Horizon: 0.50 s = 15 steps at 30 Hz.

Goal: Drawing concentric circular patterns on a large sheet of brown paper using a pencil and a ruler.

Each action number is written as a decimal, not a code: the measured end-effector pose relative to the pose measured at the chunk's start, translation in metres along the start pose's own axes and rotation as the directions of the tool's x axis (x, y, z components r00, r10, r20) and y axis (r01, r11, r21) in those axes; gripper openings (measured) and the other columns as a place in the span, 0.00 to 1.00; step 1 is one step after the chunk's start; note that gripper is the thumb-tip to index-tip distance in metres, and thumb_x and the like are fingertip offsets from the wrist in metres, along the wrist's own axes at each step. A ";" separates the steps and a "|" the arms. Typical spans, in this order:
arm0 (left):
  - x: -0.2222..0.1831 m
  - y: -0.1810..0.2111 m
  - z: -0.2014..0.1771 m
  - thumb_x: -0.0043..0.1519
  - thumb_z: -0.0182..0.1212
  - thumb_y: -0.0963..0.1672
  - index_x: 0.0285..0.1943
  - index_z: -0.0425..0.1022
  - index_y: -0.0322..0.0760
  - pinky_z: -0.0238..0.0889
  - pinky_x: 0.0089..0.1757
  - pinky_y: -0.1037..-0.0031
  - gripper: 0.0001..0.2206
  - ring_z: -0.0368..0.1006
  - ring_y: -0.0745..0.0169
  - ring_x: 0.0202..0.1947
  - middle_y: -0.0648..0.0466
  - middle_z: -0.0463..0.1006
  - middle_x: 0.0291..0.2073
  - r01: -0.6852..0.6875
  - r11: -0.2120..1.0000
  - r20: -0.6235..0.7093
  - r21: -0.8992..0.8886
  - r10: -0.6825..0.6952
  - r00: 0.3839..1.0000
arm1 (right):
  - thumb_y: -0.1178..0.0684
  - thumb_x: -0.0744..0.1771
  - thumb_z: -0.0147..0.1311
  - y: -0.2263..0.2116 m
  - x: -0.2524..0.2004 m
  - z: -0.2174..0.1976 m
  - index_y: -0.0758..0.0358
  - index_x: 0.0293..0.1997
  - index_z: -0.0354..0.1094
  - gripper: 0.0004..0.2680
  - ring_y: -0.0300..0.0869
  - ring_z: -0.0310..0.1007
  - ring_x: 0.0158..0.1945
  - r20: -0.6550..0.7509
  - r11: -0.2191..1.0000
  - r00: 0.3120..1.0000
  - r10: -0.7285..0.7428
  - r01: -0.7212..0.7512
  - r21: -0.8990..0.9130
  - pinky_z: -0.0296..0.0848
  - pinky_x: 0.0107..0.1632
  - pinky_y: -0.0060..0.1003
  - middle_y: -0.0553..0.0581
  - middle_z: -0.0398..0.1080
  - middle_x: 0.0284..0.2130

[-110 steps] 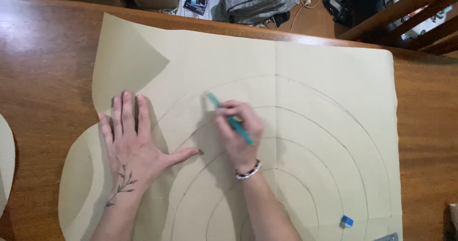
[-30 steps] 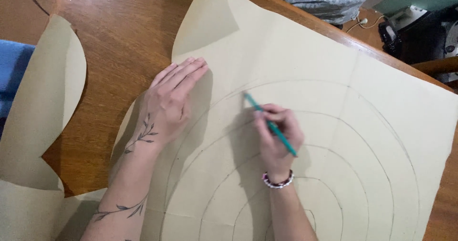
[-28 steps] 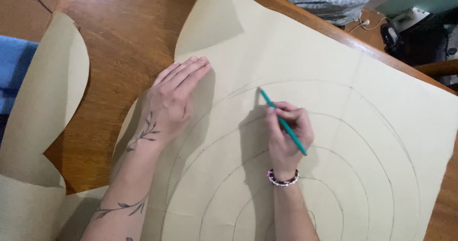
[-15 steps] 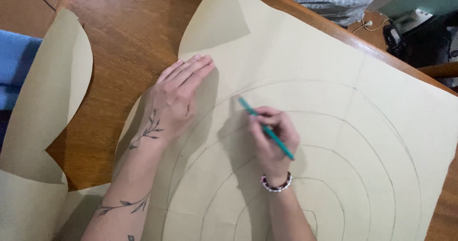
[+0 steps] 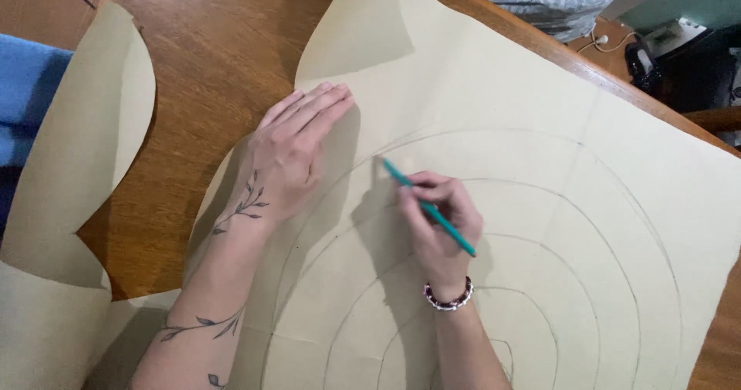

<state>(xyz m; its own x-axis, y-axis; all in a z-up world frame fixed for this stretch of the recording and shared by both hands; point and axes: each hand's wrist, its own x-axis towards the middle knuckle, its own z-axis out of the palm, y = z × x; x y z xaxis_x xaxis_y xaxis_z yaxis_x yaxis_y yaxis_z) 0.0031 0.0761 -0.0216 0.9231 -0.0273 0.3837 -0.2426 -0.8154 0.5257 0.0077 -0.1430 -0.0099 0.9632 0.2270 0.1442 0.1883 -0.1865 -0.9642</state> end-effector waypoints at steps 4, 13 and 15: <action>0.000 -0.002 -0.001 0.56 0.42 0.32 0.68 0.68 0.33 0.52 0.66 0.61 0.29 0.65 0.53 0.67 0.48 0.71 0.66 -0.002 1.000 0.008 -0.023 0.002 1.000 | 0.64 0.63 0.59 0.002 -0.003 0.002 0.62 0.30 0.63 0.07 0.43 0.77 0.40 -0.032 0.995 0.999 -0.043 0.040 -0.091 0.74 0.40 0.31 0.62 0.75 0.38; 0.004 0.001 -0.004 0.52 0.43 0.33 0.66 0.70 0.33 0.52 0.65 0.61 0.29 0.66 0.53 0.66 0.48 0.71 0.65 -0.040 0.999 0.015 -0.018 0.040 0.999 | 0.57 0.64 0.59 -0.009 -0.007 -0.006 0.60 0.31 0.63 0.06 0.42 0.73 0.31 0.378 0.882 0.924 -0.057 -0.131 0.453 0.76 0.36 0.33 0.60 0.70 0.31; 0.005 0.002 -0.004 0.50 0.44 0.33 0.65 0.71 0.34 0.53 0.65 0.61 0.30 0.66 0.54 0.66 0.49 0.72 0.65 -0.044 0.999 0.015 -0.014 0.044 0.999 | 0.55 0.66 0.57 -0.003 -0.001 -0.013 0.60 0.33 0.59 0.08 0.43 0.71 0.29 0.354 0.790 0.934 -0.049 -0.180 0.585 0.77 0.33 0.33 0.59 0.65 0.31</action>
<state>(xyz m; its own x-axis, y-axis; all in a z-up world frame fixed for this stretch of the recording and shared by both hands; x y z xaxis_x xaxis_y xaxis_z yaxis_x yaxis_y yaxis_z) 0.0057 0.0760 -0.0159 0.9158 -0.0714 0.3952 -0.2869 -0.8050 0.5193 0.0087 -0.1553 -0.0042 0.8223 0.5595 0.1032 -0.1373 0.3712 -0.9183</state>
